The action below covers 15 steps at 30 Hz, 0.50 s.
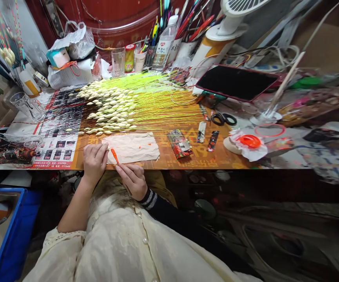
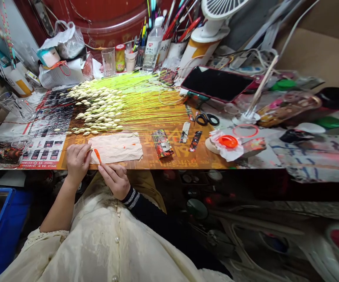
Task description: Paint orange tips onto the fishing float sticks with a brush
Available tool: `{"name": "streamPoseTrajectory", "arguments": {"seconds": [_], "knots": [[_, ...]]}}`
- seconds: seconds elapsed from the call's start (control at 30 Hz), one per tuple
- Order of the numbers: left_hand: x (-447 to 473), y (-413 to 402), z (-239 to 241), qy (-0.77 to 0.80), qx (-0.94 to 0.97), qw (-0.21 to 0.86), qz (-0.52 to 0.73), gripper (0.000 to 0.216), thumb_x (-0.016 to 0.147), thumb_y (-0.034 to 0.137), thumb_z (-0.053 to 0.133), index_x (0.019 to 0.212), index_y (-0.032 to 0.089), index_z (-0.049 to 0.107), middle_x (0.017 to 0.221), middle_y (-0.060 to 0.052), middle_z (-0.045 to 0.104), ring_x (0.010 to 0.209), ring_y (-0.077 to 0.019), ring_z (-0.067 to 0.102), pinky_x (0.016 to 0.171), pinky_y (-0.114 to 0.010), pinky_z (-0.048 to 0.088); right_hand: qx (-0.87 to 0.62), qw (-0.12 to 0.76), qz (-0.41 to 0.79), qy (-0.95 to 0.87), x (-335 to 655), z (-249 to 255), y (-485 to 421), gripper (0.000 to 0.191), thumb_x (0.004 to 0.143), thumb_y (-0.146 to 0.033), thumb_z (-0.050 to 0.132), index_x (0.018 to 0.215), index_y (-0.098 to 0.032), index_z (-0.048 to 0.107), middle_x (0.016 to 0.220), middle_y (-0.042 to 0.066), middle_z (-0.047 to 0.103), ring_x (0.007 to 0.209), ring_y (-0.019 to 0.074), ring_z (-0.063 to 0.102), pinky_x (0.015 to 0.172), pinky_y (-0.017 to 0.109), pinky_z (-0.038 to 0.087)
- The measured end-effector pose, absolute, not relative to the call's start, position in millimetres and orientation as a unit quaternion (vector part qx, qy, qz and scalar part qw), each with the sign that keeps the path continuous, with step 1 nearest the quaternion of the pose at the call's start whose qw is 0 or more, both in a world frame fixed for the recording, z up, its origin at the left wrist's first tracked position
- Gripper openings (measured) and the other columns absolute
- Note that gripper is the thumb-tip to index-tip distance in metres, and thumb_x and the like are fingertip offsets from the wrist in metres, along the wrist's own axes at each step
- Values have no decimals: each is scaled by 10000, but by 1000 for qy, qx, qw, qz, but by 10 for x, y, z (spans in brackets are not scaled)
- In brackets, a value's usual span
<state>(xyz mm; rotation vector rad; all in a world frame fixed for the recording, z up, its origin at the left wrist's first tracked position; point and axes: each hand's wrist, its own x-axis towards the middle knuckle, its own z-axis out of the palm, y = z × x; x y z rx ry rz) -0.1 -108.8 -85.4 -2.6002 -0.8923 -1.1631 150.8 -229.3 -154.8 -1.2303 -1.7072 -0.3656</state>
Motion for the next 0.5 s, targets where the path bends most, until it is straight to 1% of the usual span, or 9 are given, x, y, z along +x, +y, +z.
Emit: {"name": "streamPoseTrajectory", "arguments": {"seconds": [0.13,0.5], "knots": [[2,-1092,-852,-300,-868,77,-387,306,931,229,577,1234,219,619,1066,-78,713,1013,-211,609,990,-398,407,-514,474,-152,-698,1492,-1529,-2290,554,971,-143,467,1510,-219,366,1260,84,678,1107,203,583,966,375,444],[1,-1095,-855,-301,-868,77,-386,306,927,226,580,1231,222,617,1065,-76,711,1009,-214,606,985,-401,409,-512,482,-141,-696,1500,-1540,-2299,578,952,-116,494,1509,-208,369,1274,96,669,1121,212,579,975,385,452]]}}
